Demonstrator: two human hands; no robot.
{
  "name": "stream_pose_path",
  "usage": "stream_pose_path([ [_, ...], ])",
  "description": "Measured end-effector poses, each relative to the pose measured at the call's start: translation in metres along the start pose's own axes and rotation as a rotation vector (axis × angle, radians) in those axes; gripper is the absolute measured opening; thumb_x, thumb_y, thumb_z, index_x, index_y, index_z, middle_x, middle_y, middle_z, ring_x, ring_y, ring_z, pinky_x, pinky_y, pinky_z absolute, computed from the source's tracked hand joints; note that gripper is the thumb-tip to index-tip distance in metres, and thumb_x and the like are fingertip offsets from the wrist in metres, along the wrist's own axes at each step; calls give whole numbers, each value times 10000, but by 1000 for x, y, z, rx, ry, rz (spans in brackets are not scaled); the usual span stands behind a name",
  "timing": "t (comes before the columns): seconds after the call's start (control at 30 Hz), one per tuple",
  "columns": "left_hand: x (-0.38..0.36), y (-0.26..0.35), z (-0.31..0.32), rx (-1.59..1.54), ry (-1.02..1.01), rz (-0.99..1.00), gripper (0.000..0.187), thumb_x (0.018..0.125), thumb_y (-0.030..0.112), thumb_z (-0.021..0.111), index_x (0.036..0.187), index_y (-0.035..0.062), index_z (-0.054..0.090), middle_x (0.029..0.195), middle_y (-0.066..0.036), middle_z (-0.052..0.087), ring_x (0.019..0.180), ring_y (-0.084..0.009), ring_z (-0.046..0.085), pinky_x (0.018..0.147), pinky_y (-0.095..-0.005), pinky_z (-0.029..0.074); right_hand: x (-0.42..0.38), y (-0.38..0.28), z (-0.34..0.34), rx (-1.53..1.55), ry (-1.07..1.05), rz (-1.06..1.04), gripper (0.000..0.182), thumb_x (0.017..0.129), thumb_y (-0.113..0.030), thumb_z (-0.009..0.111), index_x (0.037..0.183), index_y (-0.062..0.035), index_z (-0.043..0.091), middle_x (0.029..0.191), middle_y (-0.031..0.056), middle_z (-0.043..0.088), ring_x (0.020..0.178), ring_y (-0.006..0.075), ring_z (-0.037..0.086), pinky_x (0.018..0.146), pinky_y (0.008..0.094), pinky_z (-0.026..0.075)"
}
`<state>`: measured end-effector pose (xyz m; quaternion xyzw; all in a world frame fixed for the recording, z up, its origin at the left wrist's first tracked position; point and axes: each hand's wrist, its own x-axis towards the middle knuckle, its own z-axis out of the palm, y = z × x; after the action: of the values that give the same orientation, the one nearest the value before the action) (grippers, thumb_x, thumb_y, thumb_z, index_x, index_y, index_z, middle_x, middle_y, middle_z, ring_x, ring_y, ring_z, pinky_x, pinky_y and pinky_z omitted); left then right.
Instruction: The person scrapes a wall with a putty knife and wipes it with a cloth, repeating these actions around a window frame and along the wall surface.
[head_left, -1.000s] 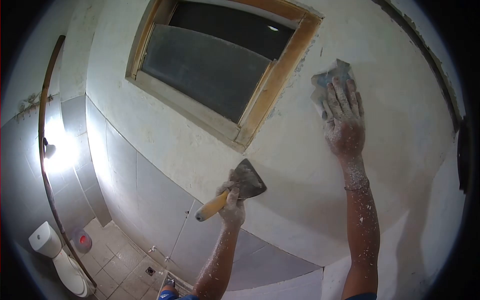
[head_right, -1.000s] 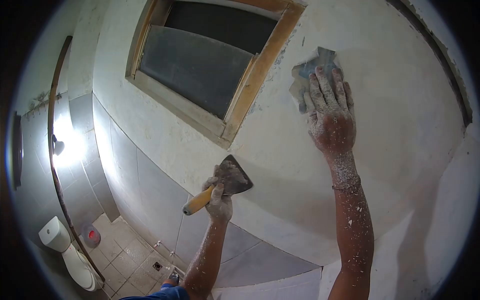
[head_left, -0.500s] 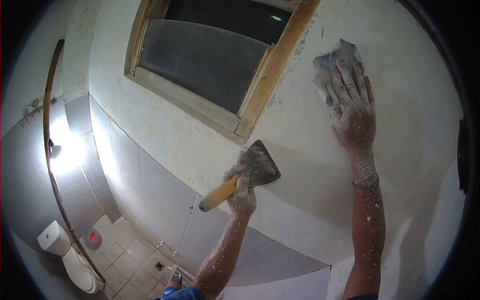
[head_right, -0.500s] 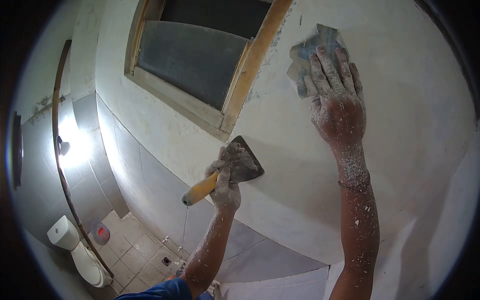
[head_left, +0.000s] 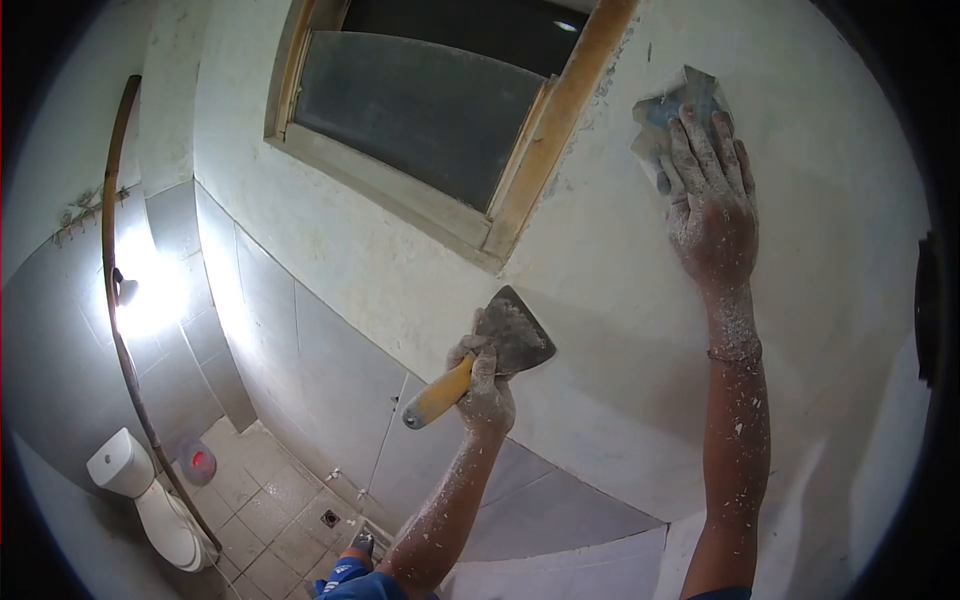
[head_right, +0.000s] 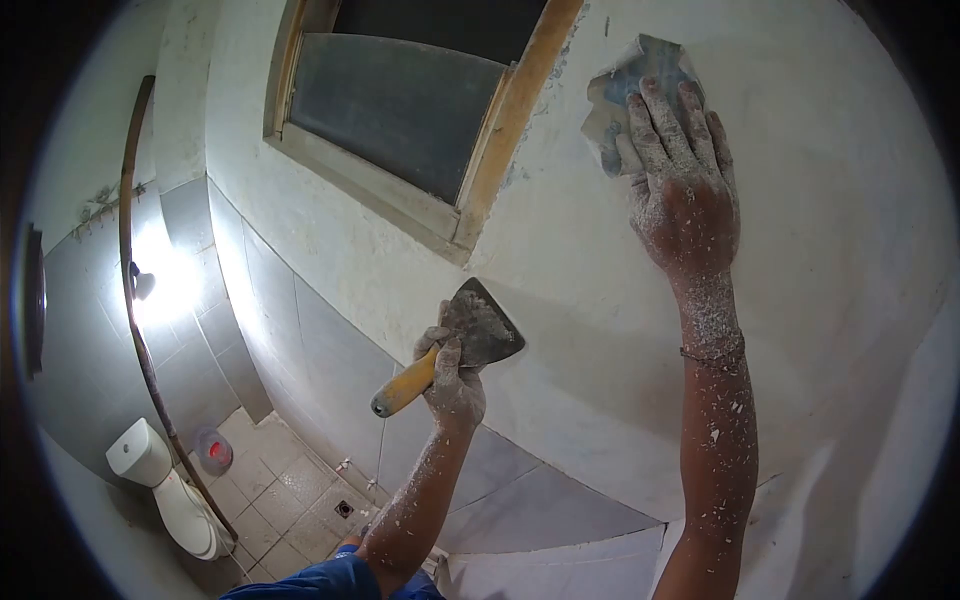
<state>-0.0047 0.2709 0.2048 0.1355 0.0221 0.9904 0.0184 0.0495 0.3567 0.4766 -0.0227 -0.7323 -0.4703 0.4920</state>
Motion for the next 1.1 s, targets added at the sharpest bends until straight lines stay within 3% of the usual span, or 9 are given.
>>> stream_pose_path([
  [0.37,-1,-11,-3,-28,-29,-10,214,874,-5,497,1066,88,482,1348,-170,423,1093,-278,544,811,-402,562,-1,-9,-4,0,-45,-134,439,870,-169,531,1306,-123,495,1402,22,421,1331,241,331,1110,414,270],
  [0.47,12,-12,13,-30,-42,39,184,901,32,501,1073,87,470,1417,-223,325,1179,-262,487,887,-355,517,-6,-16,-8,180,-100,-296,390,859,-179,552,1242,-106,556,1337,31,494,1313,244,358,1095,420,287],
  [0.57,3,-11,17,22,-21,45,191,898,57,522,1079,86,469,1417,-227,326,1173,-263,490,863,-342,518,-6,-16,-6,227,-102,-263,388,846,-173,559,1227,-103,566,1342,33,489,1311,234,363,1093,421,290],
  [0.63,-1,-11,20,-20,-38,33,222,882,9,479,1088,92,474,1390,-185,372,1190,-277,481,827,-370,554,-8,-18,-5,221,-96,-243,408,829,-168,571,1231,-101,562,1341,33,490,1310,226,365,1094,416,293],
  [0.73,-4,-15,24,-13,5,69,226,882,13,481,1089,101,464,1392,-190,364,1203,-295,472,886,-418,531,-10,-18,-7,270,-98,-214,427,800,-70,562,1225,-112,575,1320,36,517,1299,247,388,1082,436,305],
  [0.83,0,-12,21,22,-20,7,304,882,17,485,1174,91,444,1395,-185,362,1211,-297,465,926,-437,507,-6,-18,-6,290,-55,-216,431,792,-54,555,1218,-112,579,1314,35,522,1300,230,388,1085,424,305],
  [0.93,0,-12,36,-68,49,10,496,884,22,461,1357,25,310,1367,-173,399,1215,-276,460,943,-416,480,-7,-16,-7,300,-70,-193,441,778,-39,563,1212,-112,583,1310,32,525,1297,226,392,1085,414,310],
  [1.0,1,-11,30,-50,35,-32,489,885,22,453,1354,23,313,1361,-170,405,1216,-275,461,950,-414,477,-10,-14,-5,270,-78,-224,451,788,-145,597,1233,-89,554,1324,46,504,1293,218,390,1100,403,296],
  [1.1,1,-9,33,-28,54,-74,480,886,19,436,1351,19,317,1354,-165,411,1216,-275,463,952,-407,477,-9,-15,-7,268,-91,-226,449,781,-127,597,1227,-85,558,1314,47,513,1284,218,401,1098,403,298],
])
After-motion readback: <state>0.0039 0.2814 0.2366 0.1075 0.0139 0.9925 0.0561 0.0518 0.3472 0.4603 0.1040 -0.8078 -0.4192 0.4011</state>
